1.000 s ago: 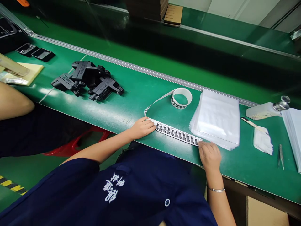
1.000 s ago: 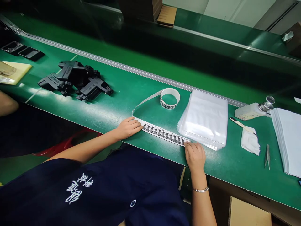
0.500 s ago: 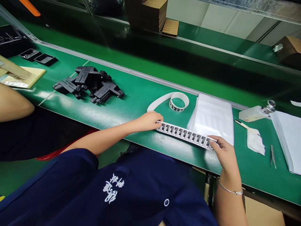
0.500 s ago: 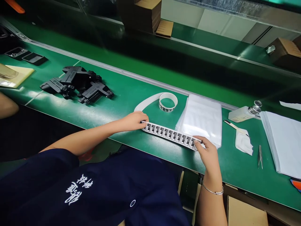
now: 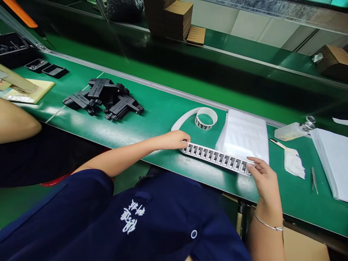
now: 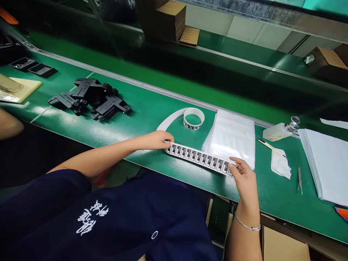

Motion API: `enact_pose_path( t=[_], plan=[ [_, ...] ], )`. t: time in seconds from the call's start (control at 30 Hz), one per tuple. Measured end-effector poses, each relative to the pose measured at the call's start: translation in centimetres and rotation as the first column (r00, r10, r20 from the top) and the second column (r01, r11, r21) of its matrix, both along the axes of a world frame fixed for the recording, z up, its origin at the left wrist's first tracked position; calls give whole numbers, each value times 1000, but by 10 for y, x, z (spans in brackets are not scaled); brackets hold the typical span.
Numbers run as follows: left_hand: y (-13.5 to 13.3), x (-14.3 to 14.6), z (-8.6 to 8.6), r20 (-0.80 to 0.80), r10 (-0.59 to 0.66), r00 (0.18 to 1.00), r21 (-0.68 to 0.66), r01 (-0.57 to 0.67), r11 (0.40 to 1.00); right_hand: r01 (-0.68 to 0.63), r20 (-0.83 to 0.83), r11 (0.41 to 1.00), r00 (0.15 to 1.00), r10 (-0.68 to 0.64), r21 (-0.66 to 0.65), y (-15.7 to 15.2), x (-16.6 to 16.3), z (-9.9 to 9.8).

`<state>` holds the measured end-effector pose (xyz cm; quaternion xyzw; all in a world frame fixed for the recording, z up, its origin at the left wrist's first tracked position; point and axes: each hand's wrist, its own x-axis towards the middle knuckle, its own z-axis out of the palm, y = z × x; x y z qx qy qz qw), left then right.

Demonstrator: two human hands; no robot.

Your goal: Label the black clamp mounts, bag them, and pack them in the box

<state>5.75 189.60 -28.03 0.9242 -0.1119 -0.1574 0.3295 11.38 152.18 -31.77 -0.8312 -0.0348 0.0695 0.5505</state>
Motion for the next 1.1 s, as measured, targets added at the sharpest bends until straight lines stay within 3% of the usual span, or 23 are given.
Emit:
enact_pose_path(
  t=[0.37, 0.6, 0.83, 1.1],
  plan=[
    [7, -4, 2, 85, -12, 996, -31, 15, 999, 54, 59, 996, 997, -58, 74, -1, -9, 10],
    [13, 0, 4, 27, 125, 992, -11, -125, 992, -29, 102, 994, 995, 19, 104, 2, -17, 21],
    [8, -2, 1, 56, 164, 985, -19, -163, 986, -71, 115, 986, 992, 54, 150, 5, -22, 32],
    [15, 8, -5, -8, 27, 1000, 70, -26, 997, -60, 185, 996, 982, 46, 66, 11, -24, 40]
  ],
)
